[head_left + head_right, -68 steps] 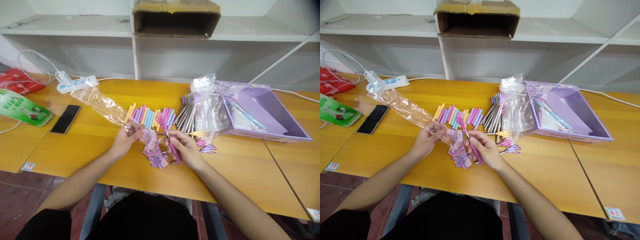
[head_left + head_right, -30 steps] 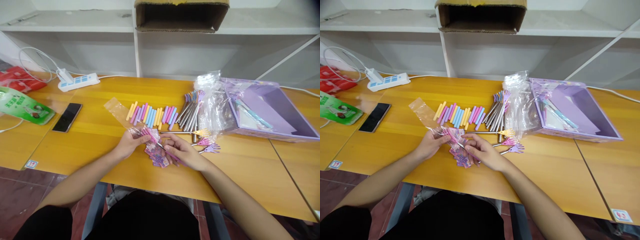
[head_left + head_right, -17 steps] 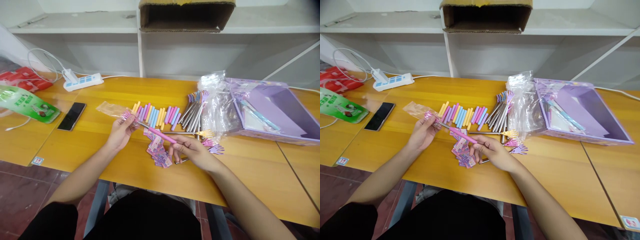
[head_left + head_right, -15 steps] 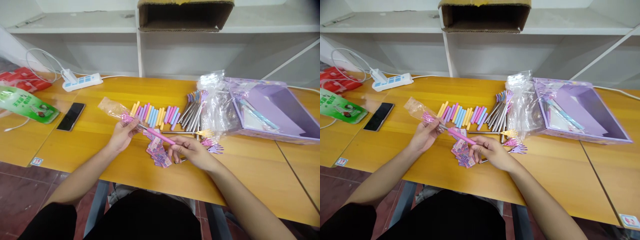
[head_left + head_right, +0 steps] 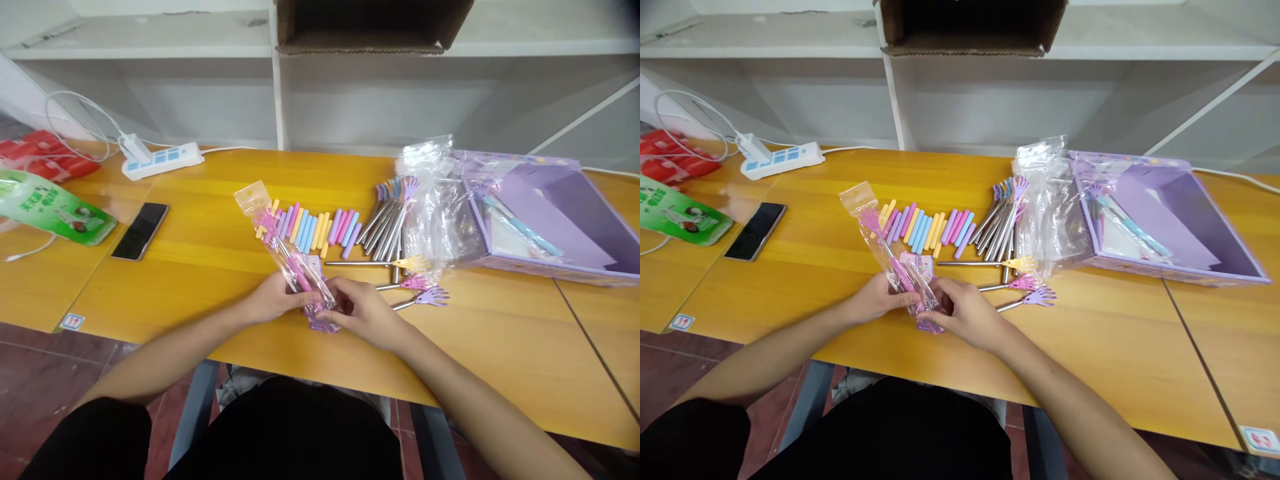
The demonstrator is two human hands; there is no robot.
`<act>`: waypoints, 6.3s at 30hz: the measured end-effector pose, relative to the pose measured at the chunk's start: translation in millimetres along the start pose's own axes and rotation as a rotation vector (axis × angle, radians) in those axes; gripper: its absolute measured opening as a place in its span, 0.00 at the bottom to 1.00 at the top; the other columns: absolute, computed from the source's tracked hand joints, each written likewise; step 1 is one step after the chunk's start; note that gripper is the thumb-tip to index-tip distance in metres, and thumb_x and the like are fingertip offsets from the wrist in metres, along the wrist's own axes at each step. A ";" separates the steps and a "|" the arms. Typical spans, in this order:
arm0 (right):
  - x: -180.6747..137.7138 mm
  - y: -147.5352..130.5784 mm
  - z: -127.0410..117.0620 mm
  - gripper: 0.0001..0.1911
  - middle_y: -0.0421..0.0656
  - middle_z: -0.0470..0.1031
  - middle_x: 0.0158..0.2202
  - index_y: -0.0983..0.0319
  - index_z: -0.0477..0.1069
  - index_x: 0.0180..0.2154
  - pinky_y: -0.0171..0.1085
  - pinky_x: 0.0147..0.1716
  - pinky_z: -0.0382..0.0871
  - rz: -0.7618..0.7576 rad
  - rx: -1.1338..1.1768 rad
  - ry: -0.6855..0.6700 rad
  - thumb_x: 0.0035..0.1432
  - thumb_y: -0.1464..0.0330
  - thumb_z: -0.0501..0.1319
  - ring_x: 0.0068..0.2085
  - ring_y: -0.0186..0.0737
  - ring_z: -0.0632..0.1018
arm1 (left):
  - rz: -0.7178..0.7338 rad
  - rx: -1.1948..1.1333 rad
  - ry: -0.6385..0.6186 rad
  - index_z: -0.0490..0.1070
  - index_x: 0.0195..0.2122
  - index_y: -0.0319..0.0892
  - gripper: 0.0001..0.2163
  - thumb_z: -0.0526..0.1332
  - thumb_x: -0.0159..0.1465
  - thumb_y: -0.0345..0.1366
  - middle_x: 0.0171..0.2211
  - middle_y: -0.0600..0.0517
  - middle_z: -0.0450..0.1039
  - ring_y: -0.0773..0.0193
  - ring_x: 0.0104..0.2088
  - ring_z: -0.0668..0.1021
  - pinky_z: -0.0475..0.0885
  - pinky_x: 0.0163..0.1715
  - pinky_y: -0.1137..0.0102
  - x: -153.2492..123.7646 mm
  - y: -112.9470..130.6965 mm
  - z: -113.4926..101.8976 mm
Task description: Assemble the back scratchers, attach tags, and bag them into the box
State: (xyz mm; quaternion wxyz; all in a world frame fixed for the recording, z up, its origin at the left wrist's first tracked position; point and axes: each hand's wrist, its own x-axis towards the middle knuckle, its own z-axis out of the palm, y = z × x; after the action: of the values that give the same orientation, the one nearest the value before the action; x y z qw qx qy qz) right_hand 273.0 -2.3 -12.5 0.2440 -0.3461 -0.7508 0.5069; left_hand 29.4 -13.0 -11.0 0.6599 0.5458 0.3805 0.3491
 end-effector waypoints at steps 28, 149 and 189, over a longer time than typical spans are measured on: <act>-2.6 -4.0 -4.7 0.03 0.40 0.75 0.33 0.58 0.78 0.47 0.35 0.30 0.70 -0.472 -0.217 0.215 0.73 0.70 0.67 0.30 0.35 0.74 | -0.081 -0.106 -0.212 0.78 0.46 0.40 0.24 0.75 0.65 0.57 0.40 0.47 0.82 0.60 0.38 0.83 0.80 0.42 0.65 -5.7 6.5 4.5; -2.8 -2.2 -2.5 0.06 0.38 0.78 0.35 0.56 0.72 0.47 0.36 0.32 0.75 -0.274 0.028 0.384 0.72 0.66 0.69 0.32 0.36 0.81 | -0.041 0.096 -0.070 0.77 0.50 0.40 0.15 0.73 0.68 0.41 0.47 0.46 0.84 0.60 0.45 0.86 0.81 0.46 0.67 -11.1 15.7 0.7; 2.3 -9.0 -6.9 0.09 0.39 0.76 0.33 0.59 0.77 0.38 0.32 0.31 0.70 -0.203 0.031 0.234 0.74 0.65 0.67 0.32 0.33 0.75 | 0.037 0.218 -0.038 0.78 0.56 0.42 0.13 0.63 0.76 0.41 0.47 0.46 0.84 0.61 0.44 0.85 0.80 0.43 0.69 -15.7 14.0 1.2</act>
State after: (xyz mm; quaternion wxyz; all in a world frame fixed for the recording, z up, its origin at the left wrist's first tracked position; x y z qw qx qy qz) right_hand 274.1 1.3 -1.6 0.3848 -0.3214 -0.7406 0.4474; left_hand 22.5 -25.1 4.8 0.5971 0.6278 0.3935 0.3074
